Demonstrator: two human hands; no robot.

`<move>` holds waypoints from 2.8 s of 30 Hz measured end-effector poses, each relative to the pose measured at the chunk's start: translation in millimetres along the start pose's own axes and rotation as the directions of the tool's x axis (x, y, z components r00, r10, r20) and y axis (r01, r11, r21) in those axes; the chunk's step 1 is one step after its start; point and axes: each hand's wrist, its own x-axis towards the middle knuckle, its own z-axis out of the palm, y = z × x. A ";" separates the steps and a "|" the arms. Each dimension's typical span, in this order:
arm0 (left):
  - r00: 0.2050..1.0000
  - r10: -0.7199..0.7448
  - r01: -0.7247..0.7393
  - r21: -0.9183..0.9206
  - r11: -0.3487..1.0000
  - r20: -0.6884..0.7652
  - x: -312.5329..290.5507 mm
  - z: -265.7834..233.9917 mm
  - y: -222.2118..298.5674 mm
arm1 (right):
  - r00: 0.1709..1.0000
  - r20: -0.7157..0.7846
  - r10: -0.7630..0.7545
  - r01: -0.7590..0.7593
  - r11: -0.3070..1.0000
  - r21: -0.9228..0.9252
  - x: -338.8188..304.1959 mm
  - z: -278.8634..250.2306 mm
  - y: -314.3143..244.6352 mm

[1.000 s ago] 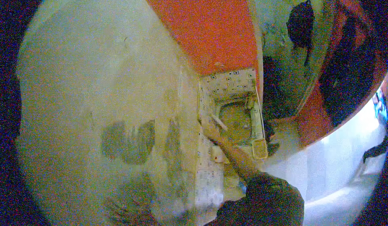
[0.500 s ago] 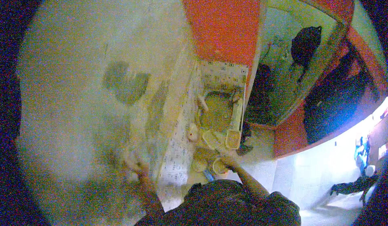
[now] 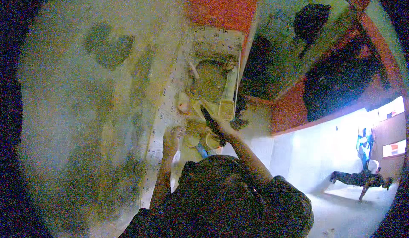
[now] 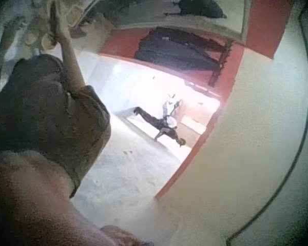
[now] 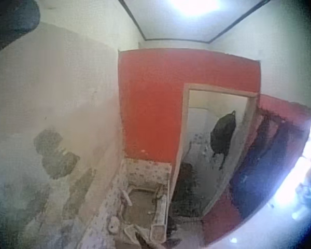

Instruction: Scrape old plaster or paint from a wall using a hand scraper tool.

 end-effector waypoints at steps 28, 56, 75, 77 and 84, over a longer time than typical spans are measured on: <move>0.989 -0.006 0.024 -0.123 0.992 0.145 -13.5 19.4 43.5 | 0.940 0.317 0.128 -0.219 0.938 0.268 -58.3 53.5 -34.8; 0.964 0.220 -0.223 -0.003 0.975 -0.152 -9.2 7.8 99.4 | 0.937 0.348 -0.013 0.135 0.935 -0.329 -96.2 41.9 -43.6; 0.997 0.062 -0.053 -0.155 0.986 0.052 0.0 15.0 91.0 | 0.994 0.108 -0.016 0.027 0.994 -0.103 -96.5 31.9 -25.2; 0.959 -0.040 0.091 -0.174 0.980 0.280 -9.5 18.4 101.2 | 0.998 0.063 0.015 -0.010 0.996 -0.086 -99.7 30.7 -31.3; 0.949 0.018 0.029 -0.144 0.989 0.315 -17.0 33.2 96.4 | 0.986 0.168 -0.023 0.030 0.999 -0.044 -119.9 42.7 -59.8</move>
